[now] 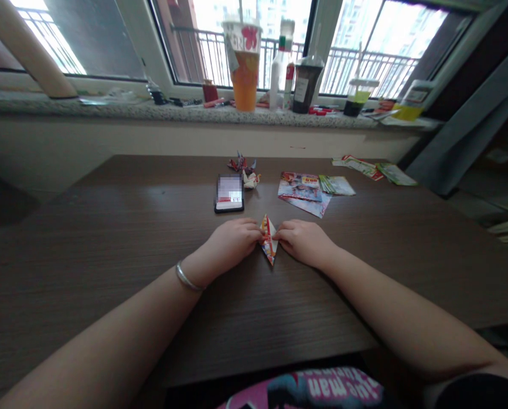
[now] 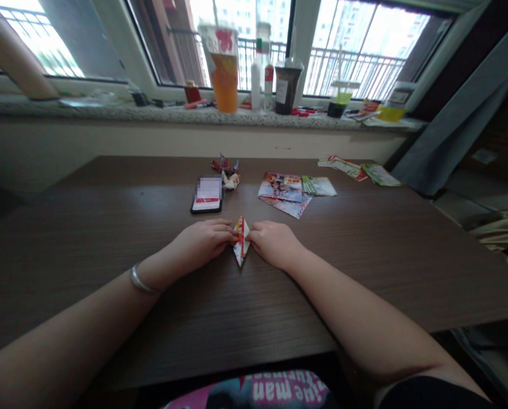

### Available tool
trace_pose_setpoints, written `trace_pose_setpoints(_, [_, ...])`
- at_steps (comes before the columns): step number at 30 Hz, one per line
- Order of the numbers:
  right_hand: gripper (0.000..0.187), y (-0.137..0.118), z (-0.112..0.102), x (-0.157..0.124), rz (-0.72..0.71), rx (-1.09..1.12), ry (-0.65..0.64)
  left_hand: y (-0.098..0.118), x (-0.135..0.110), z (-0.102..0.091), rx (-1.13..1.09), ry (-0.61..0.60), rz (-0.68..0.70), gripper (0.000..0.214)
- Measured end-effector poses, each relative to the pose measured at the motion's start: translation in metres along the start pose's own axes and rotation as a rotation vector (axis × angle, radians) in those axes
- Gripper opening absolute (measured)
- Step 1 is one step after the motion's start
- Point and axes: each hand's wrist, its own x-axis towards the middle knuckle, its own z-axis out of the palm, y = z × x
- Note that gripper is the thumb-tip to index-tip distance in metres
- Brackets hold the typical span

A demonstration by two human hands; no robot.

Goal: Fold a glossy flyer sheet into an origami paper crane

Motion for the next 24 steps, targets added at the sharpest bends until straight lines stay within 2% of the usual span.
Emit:
trace_pose_setpoints(5, [0.027,-0.004,-0.003,-0.002,-0.007,0.011,-0.013,0.004,0.000,-0.003,0.032,0.007,-0.043,0.026])
trace_pose_setpoints(13, [0.027,-0.006,-0.007,-0.001,0.022,0.002,-0.018,0.012,0.002,-0.006,0.041,0.043,0.051,0.032])
trace_pose_setpoints(24, [0.025,0.006,0.005,0.005,-0.048,-0.009,0.036,0.015,-0.001,-0.006,0.039,0.014,0.047,0.038])
